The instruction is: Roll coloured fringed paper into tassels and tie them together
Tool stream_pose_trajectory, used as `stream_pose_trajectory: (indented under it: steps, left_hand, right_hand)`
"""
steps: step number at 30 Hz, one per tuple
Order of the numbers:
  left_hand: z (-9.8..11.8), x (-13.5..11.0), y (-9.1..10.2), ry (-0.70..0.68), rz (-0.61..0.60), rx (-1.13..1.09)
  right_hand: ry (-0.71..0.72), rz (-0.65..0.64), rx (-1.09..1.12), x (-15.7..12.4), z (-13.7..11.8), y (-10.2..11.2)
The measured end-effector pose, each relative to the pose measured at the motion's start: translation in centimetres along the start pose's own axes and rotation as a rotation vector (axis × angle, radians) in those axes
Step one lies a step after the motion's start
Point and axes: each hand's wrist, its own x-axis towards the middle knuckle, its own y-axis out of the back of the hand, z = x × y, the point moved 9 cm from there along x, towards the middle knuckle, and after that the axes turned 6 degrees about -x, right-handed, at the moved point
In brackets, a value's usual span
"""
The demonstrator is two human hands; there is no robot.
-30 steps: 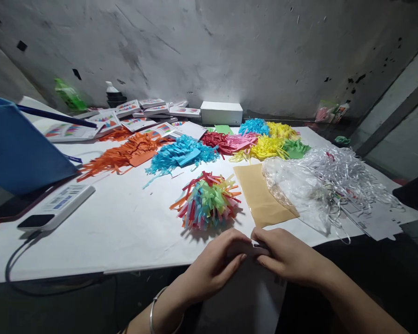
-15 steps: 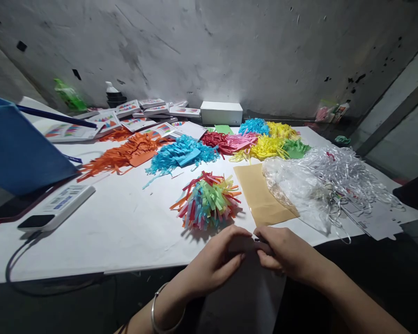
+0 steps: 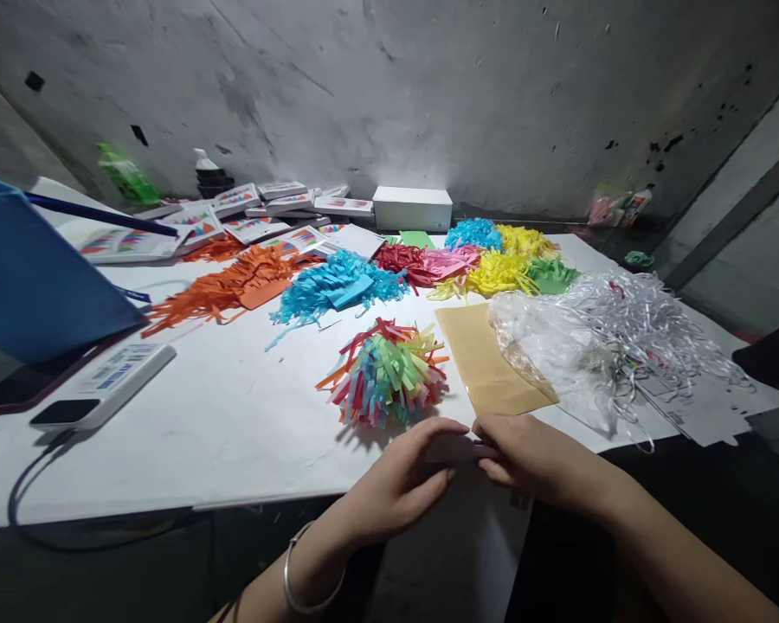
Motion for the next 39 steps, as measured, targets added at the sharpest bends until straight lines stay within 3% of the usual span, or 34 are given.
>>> stream_pose_trajectory:
  steps: [9,18,26,33,39]
  left_hand:
    - [0.0,-0.1,-0.1,-0.020,-0.025,-0.011]
    - [-0.8,0.3,0.0,-0.002,0.046,0.005]
    - [-1.0,0.4,-0.2,-0.006,0.039,0.020]
    - [-0.2,0.4,-0.4,-0.061,0.039,0.011]
    - [0.0,0.4,-1.0,-0.035,0.000,-0.005]
  right_hand:
    - [0.017,-0.016,0.028,0.2,0.1,-0.3]
    - [0.020,-0.011,0.048,0.4,0.6,-0.3]
    - [0.020,-0.012,0.061,0.5,0.8,-0.6]
    - [0.036,-0.011,0.063,0.6,0.3,-0.3]
    - [0.106,-0.106,0.155,0.5,0.5,-0.4]
